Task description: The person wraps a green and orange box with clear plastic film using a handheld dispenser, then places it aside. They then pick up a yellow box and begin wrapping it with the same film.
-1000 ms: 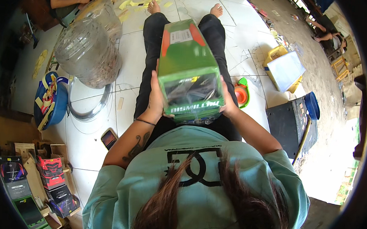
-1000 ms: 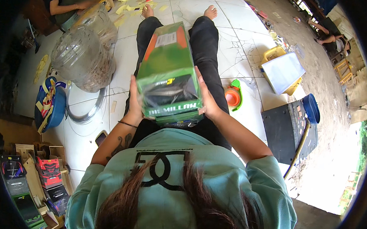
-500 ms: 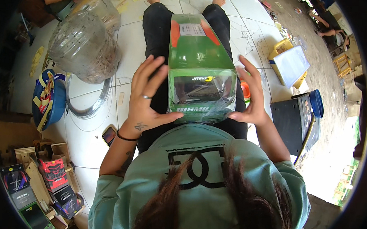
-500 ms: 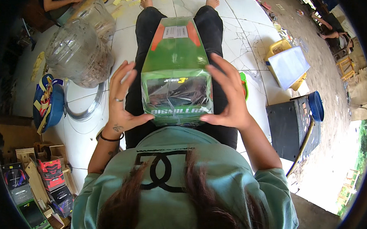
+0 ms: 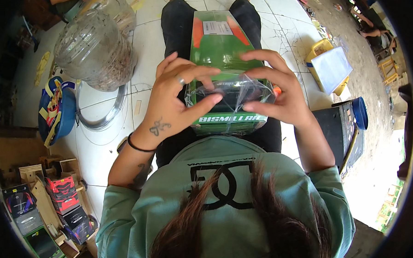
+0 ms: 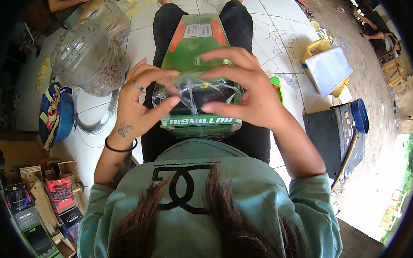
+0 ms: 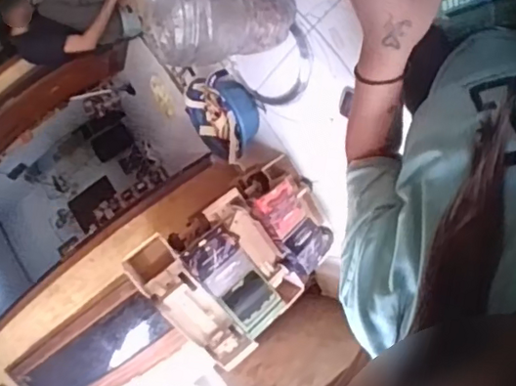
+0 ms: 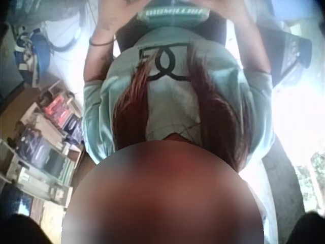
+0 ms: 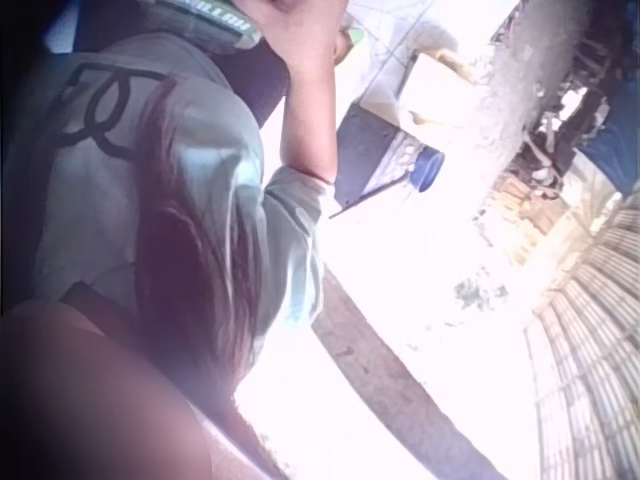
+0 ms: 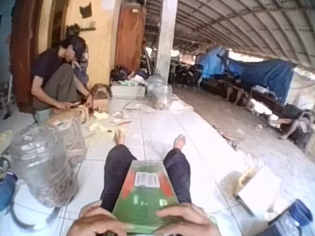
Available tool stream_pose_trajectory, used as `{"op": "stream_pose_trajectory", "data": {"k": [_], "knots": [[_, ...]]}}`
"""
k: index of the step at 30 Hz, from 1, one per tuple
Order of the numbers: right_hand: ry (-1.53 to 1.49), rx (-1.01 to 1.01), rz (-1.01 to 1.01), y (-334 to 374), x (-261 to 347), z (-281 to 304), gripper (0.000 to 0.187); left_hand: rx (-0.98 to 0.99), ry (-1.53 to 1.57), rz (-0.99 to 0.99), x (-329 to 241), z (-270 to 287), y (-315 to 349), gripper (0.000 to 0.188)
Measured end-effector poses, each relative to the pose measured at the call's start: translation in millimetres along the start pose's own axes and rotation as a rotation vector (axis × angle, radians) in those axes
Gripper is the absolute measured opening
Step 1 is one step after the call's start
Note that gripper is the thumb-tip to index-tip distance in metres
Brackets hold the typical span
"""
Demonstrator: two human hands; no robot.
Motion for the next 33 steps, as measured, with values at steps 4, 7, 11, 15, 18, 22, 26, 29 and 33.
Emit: {"op": "stream_pose_trajectory", "data": {"k": [4,7,11,15,18,22,26,29,33], "knots": [[-0.075,-0.042,0.096,-31.6,7.6,10.1,0.016,0.016,0.203,0.028,-4.5,3.3,-25.2,0.013],[-0.203,-0.217,0.002,-41.5,6.9,37.2,0.013,-0.115,0.467,0.183,0.2,13.3,-29.7,0.012],[-0.024,0.007,0.088,-26.8,17.7,37.0,0.027,0.127,0.108,-0.076,-9.9,20.4,-23.3,0.024],[0.209,0.159,0.063,-0.2,-1.1,2.2,0.023,0.214,-0.107,-0.164,1.0,6.9,-4.8,0.019],[0.077,0.038,0.038,15.2,-16.4,3.0,0.011,0.095,-0.054,-0.095,13.5,9.3,5.3,0.008],[-0.061,0.019,-0.072,17.1,-22.3,6.4,0.011,0.062,0.046,-0.026,15.5,11.8,3.2,0.012],[-0.084,0.016,0.016,-6.2,-2.3,4.7,0.009,0.1,0.054,-0.068,-5.7,1.2,-13.2,0.025],[-0.092,0.036,0.107,-28.1,12.0,4.8,0.009,0.166,0.109,-0.106,-18.3,-4.1,-30.5,0.021],[-0.19,-0.03,0.092,-46.3,19.0,15.8,0.005,0.041,0.261,-0.044,-24.3,3.4,-43.3,0.01]]}}
Point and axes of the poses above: each hand's wrist, its own y-axis away from the middle knuckle, its own z-axis out of the back of the hand, x = y × z, the point moved 5 cm from there along -y, towards the middle knuckle, and after that the axes turned 4 degrees about y, right-handed, at the moved point
